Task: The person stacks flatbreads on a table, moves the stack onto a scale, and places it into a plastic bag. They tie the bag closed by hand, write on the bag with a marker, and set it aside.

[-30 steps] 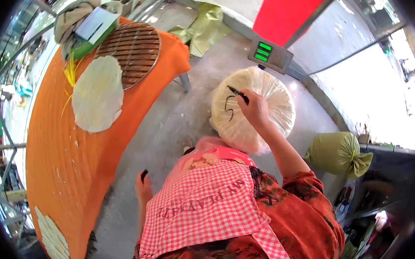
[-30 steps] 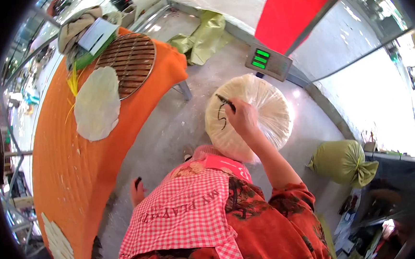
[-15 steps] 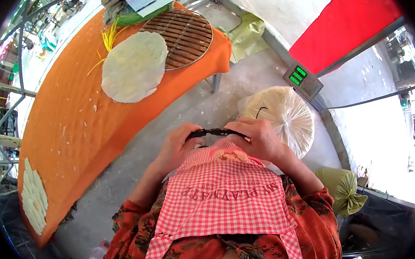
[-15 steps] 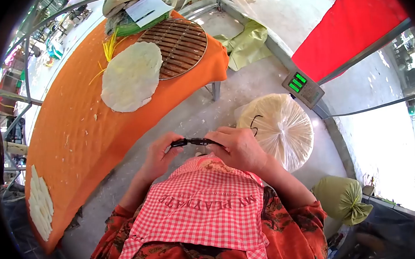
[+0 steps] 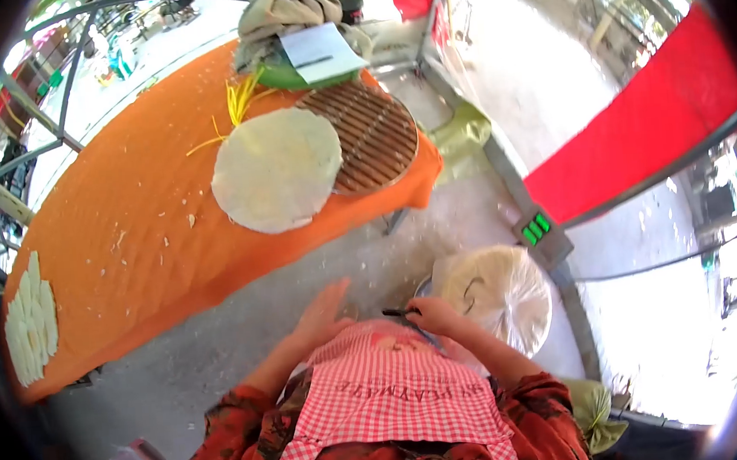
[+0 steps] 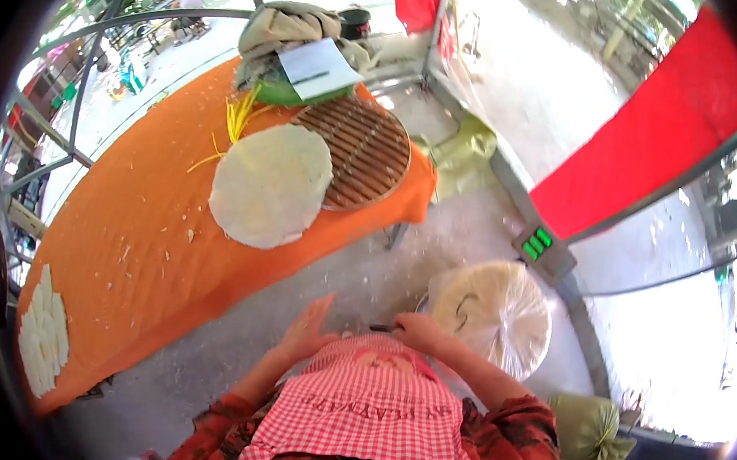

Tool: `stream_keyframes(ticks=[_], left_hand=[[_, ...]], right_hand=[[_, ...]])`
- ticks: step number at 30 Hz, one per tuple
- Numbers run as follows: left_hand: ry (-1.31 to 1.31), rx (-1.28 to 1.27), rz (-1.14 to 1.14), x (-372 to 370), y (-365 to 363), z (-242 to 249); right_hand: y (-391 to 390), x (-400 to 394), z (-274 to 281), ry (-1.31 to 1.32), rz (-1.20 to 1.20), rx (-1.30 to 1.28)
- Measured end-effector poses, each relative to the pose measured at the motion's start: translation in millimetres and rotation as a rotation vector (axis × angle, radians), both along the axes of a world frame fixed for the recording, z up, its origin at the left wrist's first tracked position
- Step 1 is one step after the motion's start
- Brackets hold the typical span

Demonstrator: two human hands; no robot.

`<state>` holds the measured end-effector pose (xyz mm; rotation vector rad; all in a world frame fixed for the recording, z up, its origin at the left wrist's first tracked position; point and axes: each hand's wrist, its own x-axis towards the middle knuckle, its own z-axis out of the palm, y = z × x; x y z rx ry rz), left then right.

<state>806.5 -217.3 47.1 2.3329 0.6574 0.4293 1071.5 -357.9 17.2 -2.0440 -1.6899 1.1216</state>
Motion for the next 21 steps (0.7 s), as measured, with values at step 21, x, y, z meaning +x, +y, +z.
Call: stream_keyframes(ticks=[21], left_hand=[[0.614,-0.613,0.483,-218,-78,-189]], right_hand=[[247,138,121,-0.565,-0.16,0.725]])
